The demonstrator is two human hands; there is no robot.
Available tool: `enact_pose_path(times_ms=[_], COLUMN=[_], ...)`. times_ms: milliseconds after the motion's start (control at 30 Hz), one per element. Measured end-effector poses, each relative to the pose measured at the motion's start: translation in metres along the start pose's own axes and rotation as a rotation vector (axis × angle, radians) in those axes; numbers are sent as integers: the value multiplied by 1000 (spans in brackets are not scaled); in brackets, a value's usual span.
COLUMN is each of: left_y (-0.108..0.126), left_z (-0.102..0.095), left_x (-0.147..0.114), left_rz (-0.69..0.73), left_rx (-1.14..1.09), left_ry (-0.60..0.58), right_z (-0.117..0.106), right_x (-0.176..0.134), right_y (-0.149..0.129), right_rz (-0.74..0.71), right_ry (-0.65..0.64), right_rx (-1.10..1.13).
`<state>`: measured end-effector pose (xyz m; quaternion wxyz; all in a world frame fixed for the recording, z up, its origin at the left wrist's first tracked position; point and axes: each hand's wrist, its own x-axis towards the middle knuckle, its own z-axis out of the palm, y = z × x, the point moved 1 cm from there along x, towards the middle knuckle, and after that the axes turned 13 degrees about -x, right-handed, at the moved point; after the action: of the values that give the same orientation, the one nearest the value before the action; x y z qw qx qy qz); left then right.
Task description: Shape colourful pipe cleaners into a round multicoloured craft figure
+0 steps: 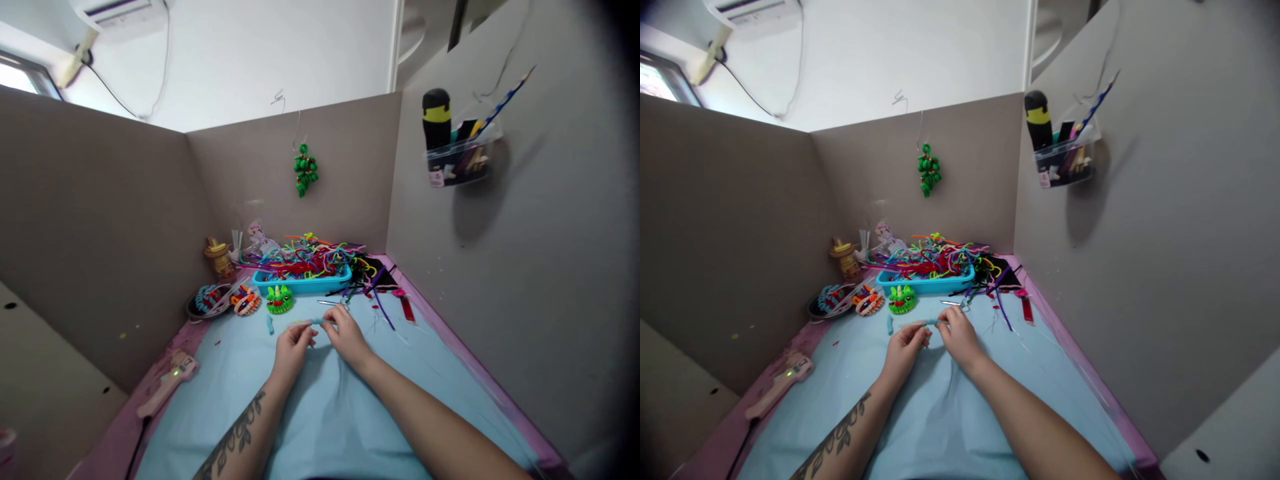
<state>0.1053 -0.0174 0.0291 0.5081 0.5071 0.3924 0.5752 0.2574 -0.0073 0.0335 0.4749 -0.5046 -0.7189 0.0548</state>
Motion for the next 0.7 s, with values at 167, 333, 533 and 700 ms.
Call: enact_pose_path(times_ms=[167,333,533,700], left_y=[-3,2,10,9], left_z=[-2,0,3,3], left_x=[1,0,0,-1], left_rz=[3,17,43,66], left_rx=[28,76,83,21], left_ry=[0,15,51,59], right_z=[-2,-2,-3,-4], right_x=[-1,-2,-3,-3], right_y=[-4,-6,-8,-10], right_rz=[-9,-9,-74,-111], right_ry=[-13,-24,-44,-107], right_rx=[-51,-72,-92,-34])
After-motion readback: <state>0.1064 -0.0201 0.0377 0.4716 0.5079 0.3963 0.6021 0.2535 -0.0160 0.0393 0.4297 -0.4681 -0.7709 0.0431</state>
